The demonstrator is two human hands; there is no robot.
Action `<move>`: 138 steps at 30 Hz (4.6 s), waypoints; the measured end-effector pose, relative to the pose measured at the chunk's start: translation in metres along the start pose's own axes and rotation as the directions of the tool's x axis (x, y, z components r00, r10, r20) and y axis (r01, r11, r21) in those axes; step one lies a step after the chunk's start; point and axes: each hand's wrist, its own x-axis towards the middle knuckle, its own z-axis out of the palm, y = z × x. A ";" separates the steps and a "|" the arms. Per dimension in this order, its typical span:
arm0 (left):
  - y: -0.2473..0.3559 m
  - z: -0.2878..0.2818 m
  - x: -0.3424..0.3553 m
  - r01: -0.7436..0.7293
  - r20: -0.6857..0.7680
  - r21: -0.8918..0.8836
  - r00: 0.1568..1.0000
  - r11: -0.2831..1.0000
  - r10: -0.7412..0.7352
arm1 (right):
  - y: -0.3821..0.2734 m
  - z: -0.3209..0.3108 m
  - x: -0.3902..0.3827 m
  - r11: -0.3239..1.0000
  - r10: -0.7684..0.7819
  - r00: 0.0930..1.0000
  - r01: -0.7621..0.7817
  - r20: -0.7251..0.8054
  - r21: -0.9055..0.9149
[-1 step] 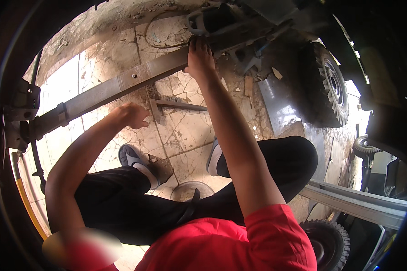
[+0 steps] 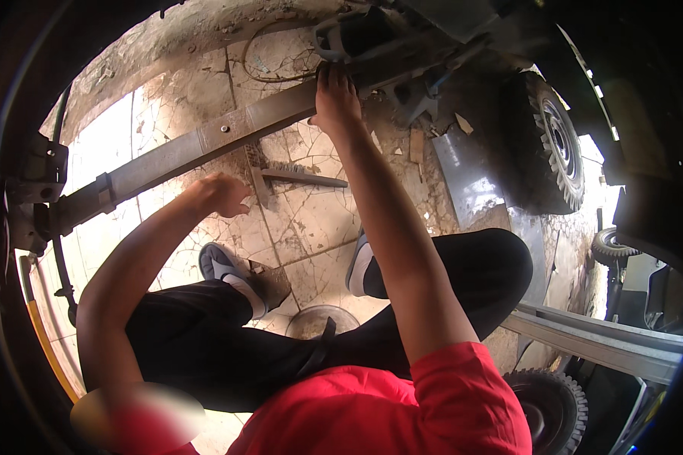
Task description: The person sits under a raised vehicle and repeatedly aligns and presses a metal bar into place along the undercarriage. They use both hands to hold and adjust the bar against the frame, occasionally repositioning it to fit.
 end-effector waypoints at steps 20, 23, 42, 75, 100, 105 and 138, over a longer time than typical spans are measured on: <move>0.015 -0.046 -0.027 -0.144 -0.284 -0.131 0.953 0.981 0.102 | 0.005 -0.002 -0.026 0.988 -0.092 0.995 0.089 -0.024 -0.126; 0.005 -0.059 -0.020 -0.236 -0.606 -0.050 0.779 0.970 0.159 | 0.005 -0.003 -0.023 0.988 -0.089 0.996 0.086 -0.020 -0.132; -0.059 -0.069 -0.028 0.163 -0.750 -0.065 0.642 0.984 -0.156 | 0.001 -0.003 -0.001 0.995 -0.051 0.998 0.047 -0.041 -0.089; -0.065 -0.050 -0.028 0.360 -0.550 -0.074 0.764 0.930 -0.339 | 0.000 0.016 -0.016 0.998 -0.017 0.994 0.011 -0.106 -0.055; 0.031 -0.063 -0.013 -0.258 -0.413 -0.064 0.886 0.964 0.210 | 0.006 0.018 -0.009 0.996 -0.080 0.967 0.066 -0.240 -0.065; 0.022 -0.031 -0.014 -0.098 -0.082 0.109 0.991 0.989 0.108 | 0.004 0.016 -0.024 0.995 -0.076 0.984 0.065 -0.158 -0.077; -0.023 -0.014 -0.008 0.032 -0.044 0.000 0.998 0.999 -0.032 | 0.003 -0.003 -0.001 0.999 -0.041 0.999 0.041 0.011 -0.025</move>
